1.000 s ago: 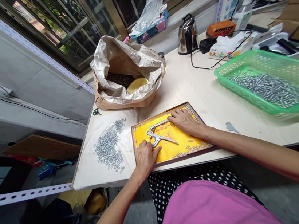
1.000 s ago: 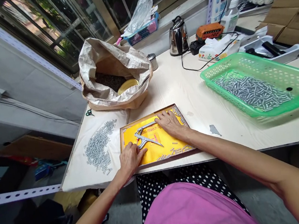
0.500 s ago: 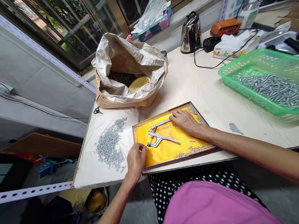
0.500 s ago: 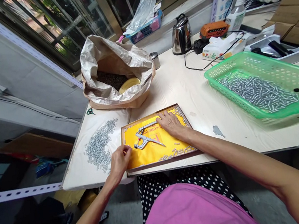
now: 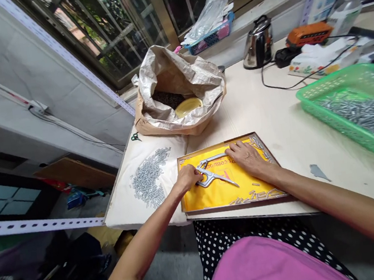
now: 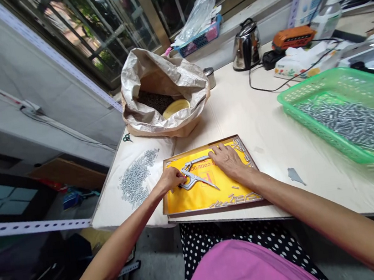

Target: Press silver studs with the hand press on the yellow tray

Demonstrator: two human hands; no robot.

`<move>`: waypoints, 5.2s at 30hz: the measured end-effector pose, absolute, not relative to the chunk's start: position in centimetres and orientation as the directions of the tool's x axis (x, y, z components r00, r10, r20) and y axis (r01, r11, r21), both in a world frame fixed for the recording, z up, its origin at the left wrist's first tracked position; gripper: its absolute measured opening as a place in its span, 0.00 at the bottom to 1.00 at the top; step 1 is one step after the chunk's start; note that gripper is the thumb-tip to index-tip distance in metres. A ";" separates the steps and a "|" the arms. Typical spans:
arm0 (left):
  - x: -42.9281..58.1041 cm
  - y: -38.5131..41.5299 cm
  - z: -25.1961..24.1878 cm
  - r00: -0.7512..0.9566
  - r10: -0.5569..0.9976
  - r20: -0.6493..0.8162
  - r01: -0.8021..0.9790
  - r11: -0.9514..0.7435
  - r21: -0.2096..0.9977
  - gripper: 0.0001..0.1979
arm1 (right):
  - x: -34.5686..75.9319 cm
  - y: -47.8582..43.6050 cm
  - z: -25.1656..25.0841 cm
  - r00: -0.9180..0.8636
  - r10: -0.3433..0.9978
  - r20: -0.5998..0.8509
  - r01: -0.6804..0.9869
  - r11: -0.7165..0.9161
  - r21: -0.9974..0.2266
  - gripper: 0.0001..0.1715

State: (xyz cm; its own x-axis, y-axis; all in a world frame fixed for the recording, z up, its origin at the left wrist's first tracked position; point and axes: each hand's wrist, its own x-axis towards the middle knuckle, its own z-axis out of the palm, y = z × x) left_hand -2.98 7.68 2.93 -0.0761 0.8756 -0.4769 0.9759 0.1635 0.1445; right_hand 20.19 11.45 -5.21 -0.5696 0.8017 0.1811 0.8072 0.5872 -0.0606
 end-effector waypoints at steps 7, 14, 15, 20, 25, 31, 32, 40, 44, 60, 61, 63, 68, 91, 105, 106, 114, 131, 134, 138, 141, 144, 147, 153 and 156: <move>-3.0 8.1 3.5 -0.140 0.844 -0.518 0.967 0.230 0.113 0.05 | 20.2 11.7 -6.1 -0.582 0.784 0.217 0.798 0.602 -0.035 0.12; -6.2 7.4 4.5 -0.213 0.952 -0.220 0.969 0.235 0.077 0.09 | 20.2 11.7 -5.8 -0.580 0.785 0.217 0.796 0.603 -0.056 0.12; -6.2 7.0 4.6 -0.190 0.965 -0.180 0.975 0.206 0.079 0.10 | 20.2 11.7 -5.8 -0.580 0.785 0.219 0.797 0.602 -0.049 0.12; -4.3 5.6 3.9 -0.052 0.969 -0.240 0.989 0.083 0.122 0.12 | 20.1 11.5 -5.6 -0.576 0.793 0.198 0.807 0.590 -0.014 0.12; -2.7 6.6 3.4 -0.191 0.895 -0.403 0.972 0.228 0.047 0.16 | 20.1 11.4 -5.7 -0.575 0.793 0.203 0.808 0.590 -0.015 0.12; -3.4 7.6 3.2 -0.184 0.832 -0.524 0.952 0.284 0.117 0.07 | 20.3 11.6 -6.3 -0.587 0.770 0.250 0.793 0.609 -0.012 0.11; -3.7 7.6 3.1 -0.177 0.828 -0.533 0.942 0.299 0.152 0.07 | 20.3 11.6 -6.4 -0.590 0.765 0.258 0.789 0.614 -0.016 0.11; -7.6 6.8 3.6 -0.246 0.959 -0.140 0.956 0.264 0.128 0.09 | 20.4 11.8 -6.7 -0.596 0.751 0.284 0.783 0.622 0.001 0.11; -11.9 6.9 3.3 -0.268 0.963 0.000 0.963 0.268 -0.034 0.15 | 20.4 11.8 -6.7 -0.588 0.765 0.263 0.790 0.613 -0.016 0.11; -14.3 4.9 2.2 -0.166 0.981 0.102 0.911 0.113 0.396 0.09 | 19.3 7.9 -2.6 -0.579 0.777 0.249 0.758 0.625 -0.187 0.15; -13.0 4.6 2.4 -0.168 0.984 0.065 0.857 0.113 0.504 0.10 | 18.9 7.1 -2.2 -0.599 0.772 0.212 0.737 0.635 -0.230 0.16; -10.3 3.8 2.6 -0.145 0.989 -0.014 0.737 0.118 0.665 0.12 | 18.1 5.9 -1.8 -0.611 0.786 0.095 0.739 0.610 -0.286 0.17; -6.0 2.8 2.1 -0.130 0.980 -0.149 0.584 0.197 0.787 0.12 | 17.4 5.5 -1.9 -0.643 0.760 -0.096 0.749 0.597 -0.287 0.14; -3.3 2.4 -1.2 -0.192 0.900 -0.390 0.354 0.434 0.828 0.15 | 20.9 5.7 -1.9 -0.754 0.651 0.084 0.623 0.750 -0.220 0.13; -2.6 3.4 0.5 -0.095 0.758 -0.645 0.421 0.618 0.664 0.19 | 21.4 7.4 -2.2 -0.725 0.681 0.107 0.639 0.722 -0.264 0.23; -2.5 3.4 0.5 -0.099 0.756 -0.647 0.416 0.622 0.663 0.19 | 21.5 7.8 -2.1 -0.718 0.684 0.131 0.638 0.722 -0.268 0.31; -2.6 3.1 0.1 -0.134 0.765 -0.629 0.414 0.620 0.666 0.20 | 21.7 11.1 -2.3 -0.735 0.678 0.012 0.647 0.707 -0.284 0.55; 0.4 3.6 0.1 0.375 0.922 0.096 0.880 -0.387 0.275 0.28 | 21.2 9.9 -1.2 -0.703 0.711 0.013 0.679 0.676 -0.286 0.32; 1.3 6.0 -0.5 0.544 0.839 -0.004 0.810 -0.525 0.261 0.34 | 21.6 9.7 -1.1 -0.701 0.714 -0.006 0.686 0.671 -0.282 0.37; 1.4 8.1 -0.8 0.583 0.808 -0.084 0.804 -0.559 0.202 0.37 | 22.1 9.3 -0.9 -0.677 0.735 -0.021 0.720 0.656 -0.227 0.36; 1.5 8.6 -0.6 0.574 0.813 -0.100 0.814 -0.554 0.174 0.32 | 22.1 8.9 -0.7 -0.655 0.755 -0.029 0.740 0.633 -0.229 0.31; 1.7 8.6 -0.4 0.604 0.790 -0.107 0.791 -0.577 0.201 0.23 | 21.9 8.5 -0.6 -0.641 0.767 -0.021 0.746 0.616 -0.251 0.24; 1.7 8.3 -0.2 0.611 0.788 -0.078 0.779 -0.580 0.238 0.19 | 21.5 8.3 -0.8 -0.633 0.774 0.001 0.746 0.611 -0.266 0.18; 1.9 7.4 -0.1 0.557 0.828 -0.059 0.813 -0.529 0.243 0.18 | 20.5 8.4 -1.4 -0.656 0.755 -0.001 0.728 0.632 -0.265 0.12; 1.9 7.4 -0.4 0.533 0.844 -0.055 0.829 -0.508 0.235 0.18 | 20.5 8.5 -1.8 -0.666 0.746 0.007 0.718 0.643 -0.265 0.13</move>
State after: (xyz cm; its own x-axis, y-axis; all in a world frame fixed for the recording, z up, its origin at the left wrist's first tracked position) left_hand 1.89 7.37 -0.38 0.5330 0.8443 -0.0554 0.8288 -0.5079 0.2347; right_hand 20.45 8.53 -1.76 -0.6657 0.7462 0.0072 0.7183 0.6435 -0.2645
